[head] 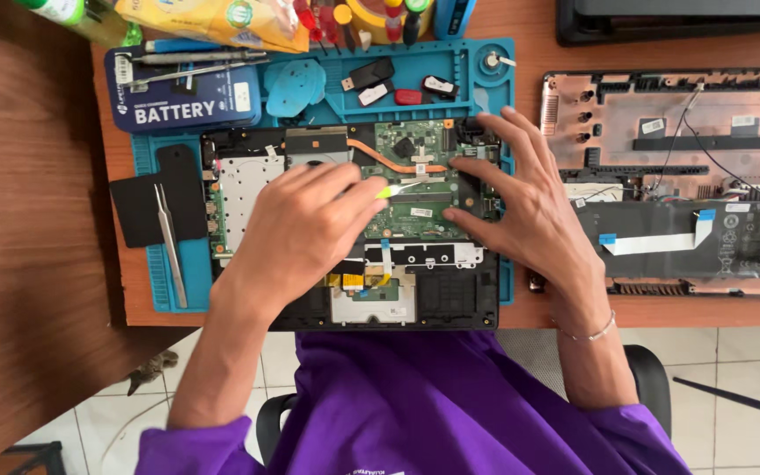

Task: The person uses a screwdriver and tweezers to remove and replace components inside a laptop, including the heat pipe and fan assembly, on an anti-static mat.

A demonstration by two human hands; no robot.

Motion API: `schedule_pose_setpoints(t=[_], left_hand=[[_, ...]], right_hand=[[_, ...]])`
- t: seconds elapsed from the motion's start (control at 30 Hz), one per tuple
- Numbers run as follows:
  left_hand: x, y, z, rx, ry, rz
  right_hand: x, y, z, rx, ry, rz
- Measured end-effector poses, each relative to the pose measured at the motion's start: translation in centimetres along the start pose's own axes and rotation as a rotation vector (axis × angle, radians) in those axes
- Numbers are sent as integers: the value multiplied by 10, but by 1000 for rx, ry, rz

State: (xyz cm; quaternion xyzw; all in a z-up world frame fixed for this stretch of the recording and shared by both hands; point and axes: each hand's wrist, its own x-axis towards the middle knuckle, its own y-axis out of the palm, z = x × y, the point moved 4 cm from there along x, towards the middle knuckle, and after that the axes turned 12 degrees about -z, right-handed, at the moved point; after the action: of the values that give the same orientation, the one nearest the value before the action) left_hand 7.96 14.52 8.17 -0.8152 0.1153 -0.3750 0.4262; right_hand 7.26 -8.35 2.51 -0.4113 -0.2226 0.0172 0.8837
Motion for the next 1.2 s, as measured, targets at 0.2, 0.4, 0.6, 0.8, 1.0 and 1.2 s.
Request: schedule_pose_setpoints(t=[0.2,0.4,0.6,0.8,1.0,1.2], left_hand=[[28,25,-1,-10,88,106],[34,30,-3,-3,97,135],[36,32,-4,9,107,158],[47,39,-16,141,240,196],[65,53,-28,204,284,291],[73,62,-36,213,311,317]], right_hand=[[30,-13,25,73,39,-3],[13,-5,6,83,50,-1],[25,-14,18,85,51,-4],[14,-9,8,96,47,3],[-7,5,-16,101,45,-2],[-8,7,-19,116,39,-4]])
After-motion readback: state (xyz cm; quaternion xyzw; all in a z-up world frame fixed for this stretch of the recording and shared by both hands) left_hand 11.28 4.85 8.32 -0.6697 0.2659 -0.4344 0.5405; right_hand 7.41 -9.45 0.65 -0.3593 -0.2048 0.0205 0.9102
